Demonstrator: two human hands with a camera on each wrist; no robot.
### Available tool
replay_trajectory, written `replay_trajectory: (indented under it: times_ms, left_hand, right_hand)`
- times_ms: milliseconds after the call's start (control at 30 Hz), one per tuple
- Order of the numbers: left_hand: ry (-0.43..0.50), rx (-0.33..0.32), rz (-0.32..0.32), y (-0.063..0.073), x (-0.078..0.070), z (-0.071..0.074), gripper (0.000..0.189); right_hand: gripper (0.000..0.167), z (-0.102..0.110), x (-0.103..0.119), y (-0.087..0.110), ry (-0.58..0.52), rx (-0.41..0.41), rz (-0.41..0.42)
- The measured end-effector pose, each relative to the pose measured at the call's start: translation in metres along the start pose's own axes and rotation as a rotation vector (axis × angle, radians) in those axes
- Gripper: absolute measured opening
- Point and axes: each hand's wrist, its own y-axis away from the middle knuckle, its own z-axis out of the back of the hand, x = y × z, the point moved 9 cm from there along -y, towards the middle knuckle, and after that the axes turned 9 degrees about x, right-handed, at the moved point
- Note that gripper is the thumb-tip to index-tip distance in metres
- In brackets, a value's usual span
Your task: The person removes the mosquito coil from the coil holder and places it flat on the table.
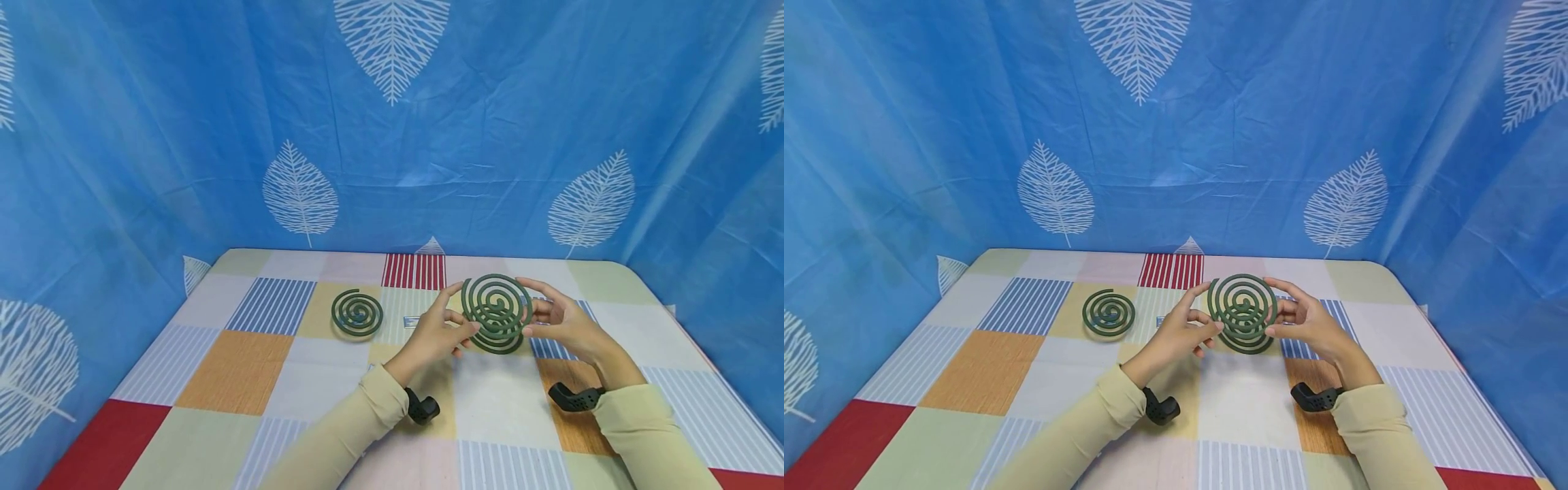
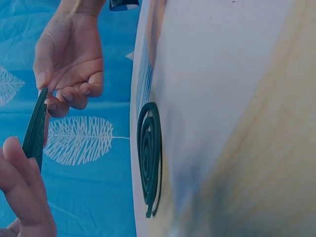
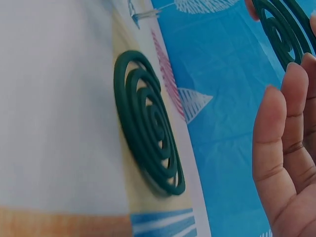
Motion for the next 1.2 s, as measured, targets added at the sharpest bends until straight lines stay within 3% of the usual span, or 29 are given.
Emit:
replay_trajectory:
  times_ms: [267,567,800,1200]
  left_hand:
    - [0.013,0.034,0.018,-0.007,0.006,-0.015,0.080]
    - [0.039,0.056,0.044,-0.015,0.008,-0.032,0.081]
    - [0.072,0.106,0.078,-0.021,0.015,-0.048,0.082]
    - [0.114,0.171,0.096,-0.030,0.022,-0.073,0.082]
  right_hand:
    - [0.078,0.010,-0.008,0.016,0.051,-0.031,-0.047]
    - [0.080,0.022,-0.011,0.031,0.061,-0.027,-0.026]
    - [0.081,0.034,-0.014,0.045,0.147,-0.044,-0.057]
    - [0.083,0.053,-0.029,0.067,0.153,-0.034,-0.068]
